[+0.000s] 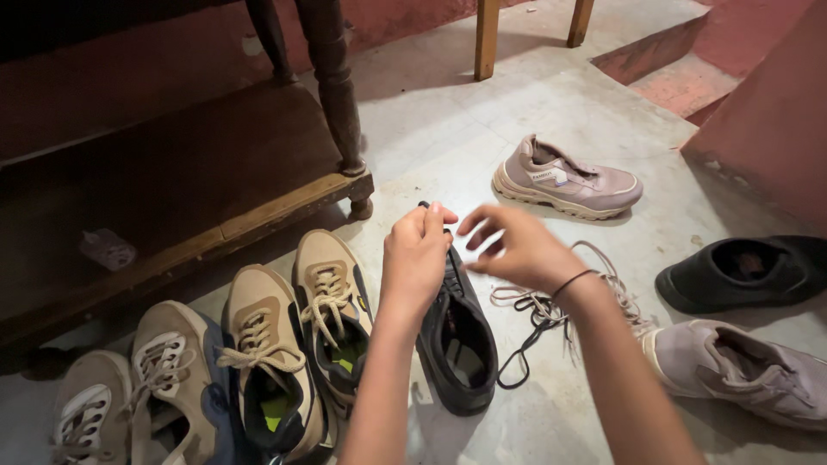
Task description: The person ties the laces of a beige sneaker, then moves to a black shoe and threads a black lace through its eyelets, pulling it tight and continuing to lace the shoe.
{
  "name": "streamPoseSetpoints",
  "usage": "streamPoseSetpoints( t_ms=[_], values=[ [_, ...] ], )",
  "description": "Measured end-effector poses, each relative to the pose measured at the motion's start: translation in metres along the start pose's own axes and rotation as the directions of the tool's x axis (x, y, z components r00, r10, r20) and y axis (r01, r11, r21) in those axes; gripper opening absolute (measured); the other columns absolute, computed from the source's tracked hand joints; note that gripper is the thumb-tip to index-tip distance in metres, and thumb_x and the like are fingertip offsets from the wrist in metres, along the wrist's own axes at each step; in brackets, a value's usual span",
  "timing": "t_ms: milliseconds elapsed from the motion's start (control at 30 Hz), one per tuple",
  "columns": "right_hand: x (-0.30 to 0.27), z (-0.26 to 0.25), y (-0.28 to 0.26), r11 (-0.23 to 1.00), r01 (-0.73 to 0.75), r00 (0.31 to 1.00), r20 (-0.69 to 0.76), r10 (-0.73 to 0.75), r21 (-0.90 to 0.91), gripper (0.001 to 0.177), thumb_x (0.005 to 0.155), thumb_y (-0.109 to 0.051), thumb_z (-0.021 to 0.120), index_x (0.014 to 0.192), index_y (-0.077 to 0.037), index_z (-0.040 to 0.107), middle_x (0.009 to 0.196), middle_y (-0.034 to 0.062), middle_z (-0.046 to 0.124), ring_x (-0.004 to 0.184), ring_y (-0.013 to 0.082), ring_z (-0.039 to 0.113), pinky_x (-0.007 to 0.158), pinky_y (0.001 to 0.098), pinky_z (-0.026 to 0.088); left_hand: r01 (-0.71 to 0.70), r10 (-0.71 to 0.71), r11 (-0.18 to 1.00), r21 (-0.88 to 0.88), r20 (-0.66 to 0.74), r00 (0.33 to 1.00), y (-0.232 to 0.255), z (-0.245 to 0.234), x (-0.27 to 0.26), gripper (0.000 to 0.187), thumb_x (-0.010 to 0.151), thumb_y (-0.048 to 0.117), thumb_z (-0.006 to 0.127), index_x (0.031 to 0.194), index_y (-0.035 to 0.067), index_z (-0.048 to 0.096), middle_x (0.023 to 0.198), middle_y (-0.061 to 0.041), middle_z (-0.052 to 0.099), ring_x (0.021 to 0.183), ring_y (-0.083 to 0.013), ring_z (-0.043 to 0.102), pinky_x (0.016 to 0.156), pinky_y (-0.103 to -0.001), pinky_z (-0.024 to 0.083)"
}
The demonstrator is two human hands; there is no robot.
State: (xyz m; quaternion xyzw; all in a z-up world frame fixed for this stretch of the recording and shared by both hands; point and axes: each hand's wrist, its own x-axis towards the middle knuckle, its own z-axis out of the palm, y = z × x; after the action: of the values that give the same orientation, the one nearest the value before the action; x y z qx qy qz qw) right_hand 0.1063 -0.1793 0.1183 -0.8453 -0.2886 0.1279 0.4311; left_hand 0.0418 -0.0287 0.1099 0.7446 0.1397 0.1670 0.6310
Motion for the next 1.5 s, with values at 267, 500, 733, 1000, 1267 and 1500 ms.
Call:
streamPoseSetpoints(
  t_ms=[267, 500, 733, 1000, 1267, 1500],
  values=[
    [-0.007, 0.048, -0.011, 0.989, 0.025, 0.895, -0.438, -0.086, -0.145, 0.019, 0.083, -0.014, 0.077, 0.098, -0.002, 0.079, 0.08, 0.0167, 0.076, 0.065, 0.0201, 0.075, 0.065, 0.032, 0.058, -0.016, 0.017, 1.0, 0.025, -0.016, 1.0, 0.004, -0.006, -0.004, 0.032, 0.1, 0.028, 0.054, 0.097, 0.005, 0.077, 0.067, -0.003, 0.07, 0.065, -0.0097, 0.067, 0.063, -0.029, 0.052],
    [-0.009, 0.007, -0.046, 0.998, 0.047, 0.969, -0.243, -0.036, 0.038, 0.019, 0.086, -0.017, 0.074, 0.099, -0.006, 0.08, 0.079, 0.0098, 0.081, 0.06, 0.0145, 0.073, 0.053, 0.0296, 0.059, -0.024, 0.036, 0.947, -0.32, 0.03, 0.999, -0.014, -0.011, 0.007, 0.038, 0.108, 0.028, 0.047, 0.098, -0.001, 0.07, 0.082, -0.003, 0.073, 0.079, -0.0099, 0.068, 0.079, -0.029, 0.055],
    [0.01, 0.006, -0.01, 0.921, 0.02, 0.857, -0.48, 0.185, 0.389, 0.026, 0.087, -0.015, 0.082, 0.105, 0.002, 0.074, 0.086, 0.01, 0.077, 0.071, 0.0125, 0.07, 0.064, 0.0284, 0.059, 0.013, -0.001, 0.979, -0.204, 0.059, 0.998, -0.002, -0.009, -0.009, 0.036, 0.105, 0.034, 0.046, 0.103, 0.007, 0.07, 0.064, -0.002, 0.065, 0.062, -0.0079, 0.064, 0.061, -0.025, 0.052],
    [0.018, 0.051, 0.037, 0.727, -0.098, 0.98, -0.061, 0.189, 0.679, 0.027, 0.082, -0.006, 0.073, 0.106, 0.006, 0.079, 0.095, 0.0096, 0.08, 0.084, 0.0117, 0.075, 0.082, 0.0252, 0.061, -0.115, 0.123, 0.986, -0.119, 0.059, 0.991, 0.005, -0.013, -0.017, 0.031, 0.104, 0.031, 0.058, 0.102, 0.007, 0.077, 0.066, 0.005, 0.059, 0.062, -0.0024, 0.05, 0.056, -0.023, 0.043],
    [-0.001, 0.025, 0.006, 0.985, -0.114, 0.993, 0.024, 0.112, 0.129, 0.021, 0.08, -0.008, 0.088, 0.094, 0.006, 0.079, 0.084, 0.0113, 0.079, 0.075, 0.0121, 0.07, 0.069, 0.0269, 0.059, -0.014, 0.022, 0.973, -0.23, 0.032, 0.999, -0.008, -0.025, -0.006, 0.031, 0.102, 0.032, 0.057, 0.102, 0.008, 0.077, 0.066, 0.006, 0.049, 0.06, -0.0039, 0.056, 0.054, -0.023, 0.043],
    [-0.007, 0.013, 0.006, 0.989, 0.13, 0.978, -0.157, -0.138, -0.065, 0.023, 0.084, -0.004, 0.069, 0.105, -0.002, 0.079, 0.088, 0.0065, 0.082, 0.078, 0.009, 0.078, 0.067, 0.0254, 0.063, -0.114, 0.103, 0.979, -0.168, -0.074, 0.992, -0.02, -0.016, -0.005, 0.036, 0.104, 0.033, 0.055, 0.098, 0.005, 0.077, 0.077, 0.005, 0.061, 0.073, -0.0044, 0.052, 0.065, -0.022, 0.042]
  ],
)
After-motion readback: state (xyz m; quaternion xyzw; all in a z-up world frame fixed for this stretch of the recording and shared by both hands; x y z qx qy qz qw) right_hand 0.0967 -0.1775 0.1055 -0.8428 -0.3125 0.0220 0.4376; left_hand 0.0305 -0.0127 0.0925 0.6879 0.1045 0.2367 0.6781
